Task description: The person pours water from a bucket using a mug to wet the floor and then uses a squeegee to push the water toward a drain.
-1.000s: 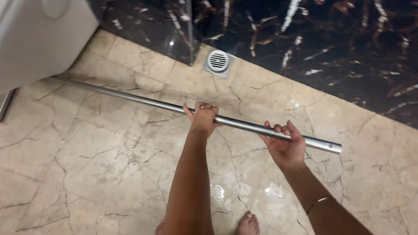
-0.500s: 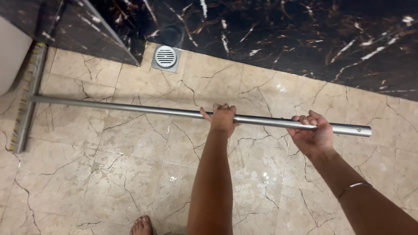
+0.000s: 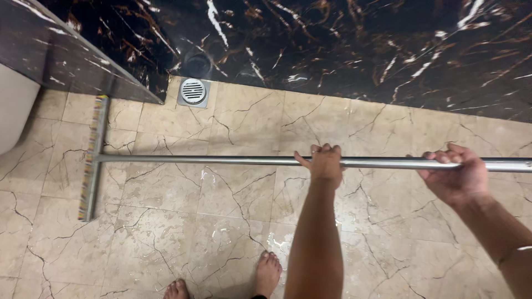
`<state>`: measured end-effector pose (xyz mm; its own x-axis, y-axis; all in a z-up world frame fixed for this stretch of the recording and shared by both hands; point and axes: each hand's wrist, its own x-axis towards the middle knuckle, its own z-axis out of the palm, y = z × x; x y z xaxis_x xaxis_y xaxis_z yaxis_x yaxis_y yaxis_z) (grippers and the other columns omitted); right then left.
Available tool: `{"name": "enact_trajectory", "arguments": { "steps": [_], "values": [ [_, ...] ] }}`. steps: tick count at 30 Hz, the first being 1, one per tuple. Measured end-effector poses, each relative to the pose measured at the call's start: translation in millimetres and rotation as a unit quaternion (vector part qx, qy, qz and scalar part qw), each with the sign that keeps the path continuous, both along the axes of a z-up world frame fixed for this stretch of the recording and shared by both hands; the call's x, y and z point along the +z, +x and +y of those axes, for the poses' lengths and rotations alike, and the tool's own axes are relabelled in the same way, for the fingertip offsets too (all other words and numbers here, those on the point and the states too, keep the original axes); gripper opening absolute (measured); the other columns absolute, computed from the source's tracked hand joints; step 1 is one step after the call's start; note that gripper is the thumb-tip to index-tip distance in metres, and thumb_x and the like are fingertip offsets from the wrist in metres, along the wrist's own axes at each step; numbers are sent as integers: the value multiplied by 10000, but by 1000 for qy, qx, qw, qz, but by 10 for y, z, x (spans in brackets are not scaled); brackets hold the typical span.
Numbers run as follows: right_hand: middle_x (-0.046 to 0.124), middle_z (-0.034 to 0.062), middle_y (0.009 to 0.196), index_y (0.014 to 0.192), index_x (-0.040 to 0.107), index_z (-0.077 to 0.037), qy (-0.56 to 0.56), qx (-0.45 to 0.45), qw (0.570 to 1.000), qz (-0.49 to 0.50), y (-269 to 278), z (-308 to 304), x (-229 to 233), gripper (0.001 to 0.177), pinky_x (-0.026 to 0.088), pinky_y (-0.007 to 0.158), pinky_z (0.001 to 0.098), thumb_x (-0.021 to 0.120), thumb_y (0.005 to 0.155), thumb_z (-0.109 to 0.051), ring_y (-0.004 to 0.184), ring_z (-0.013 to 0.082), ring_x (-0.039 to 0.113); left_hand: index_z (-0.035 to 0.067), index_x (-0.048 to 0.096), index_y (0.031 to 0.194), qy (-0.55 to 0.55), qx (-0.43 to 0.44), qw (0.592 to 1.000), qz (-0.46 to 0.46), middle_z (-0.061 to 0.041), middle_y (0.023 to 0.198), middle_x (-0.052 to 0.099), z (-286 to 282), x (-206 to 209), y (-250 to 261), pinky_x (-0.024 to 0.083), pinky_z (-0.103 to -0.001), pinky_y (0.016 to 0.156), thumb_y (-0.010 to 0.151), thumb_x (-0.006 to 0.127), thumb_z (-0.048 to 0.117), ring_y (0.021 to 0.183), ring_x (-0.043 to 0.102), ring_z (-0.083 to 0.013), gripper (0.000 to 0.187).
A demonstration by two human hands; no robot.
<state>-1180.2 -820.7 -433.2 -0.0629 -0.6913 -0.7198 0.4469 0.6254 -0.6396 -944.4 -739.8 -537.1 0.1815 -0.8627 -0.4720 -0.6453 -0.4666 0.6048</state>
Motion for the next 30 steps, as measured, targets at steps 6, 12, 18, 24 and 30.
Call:
{"name": "enact_trajectory", "arguments": {
  "steps": [6,12,18,24,30],
  "values": [
    [392,-42,596,667,332,-237,-70,23,997,12,-1001,-266,550,468,428,1137,569,391,1131,-234,763,139,517,183,658,1054,2,-21,999,28,18,1265,589,-261,548,-848,-69,-849,1122,798,785,111,1405,366,-315,295],
    [397,-48,598,665,341,-231,-93,10,996,9,-1408,-323,1193,437,387,1143,592,419,1095,-227,750,142,516,169,618,1125,-18,-45,998,41,-21,1269,570,-365,1007,-1331,16,-890,1031,815,832,254,1360,371,-360,386],
    [472,-10,642,668,409,-200,-202,54,978,-18,-594,-82,2099,410,427,1192,563,555,1050,-227,795,181,543,196,630,1041,-30,-88,992,85,14,1135,667,-326,1448,-674,116,-860,1056,829,815,356,1286,465,-317,323],
    [497,-2,645,698,473,-180,-339,110,934,8,785,226,3470,376,517,1009,550,636,1026,-266,755,194,583,61,598,1026,-96,-176,964,173,-96,937,731,-265,2350,755,570,-414,836,797,811,339,909,725,-254,418],
    [444,-2,591,675,457,-151,-456,126,878,-74,2557,628,4634,355,581,800,484,668,959,-175,579,164,511,12,552,1264,-173,-155,972,40,-210,1120,676,207,3714,2198,517,-432,887,847,826,345,1063,653,-356,600]
  ]
}}
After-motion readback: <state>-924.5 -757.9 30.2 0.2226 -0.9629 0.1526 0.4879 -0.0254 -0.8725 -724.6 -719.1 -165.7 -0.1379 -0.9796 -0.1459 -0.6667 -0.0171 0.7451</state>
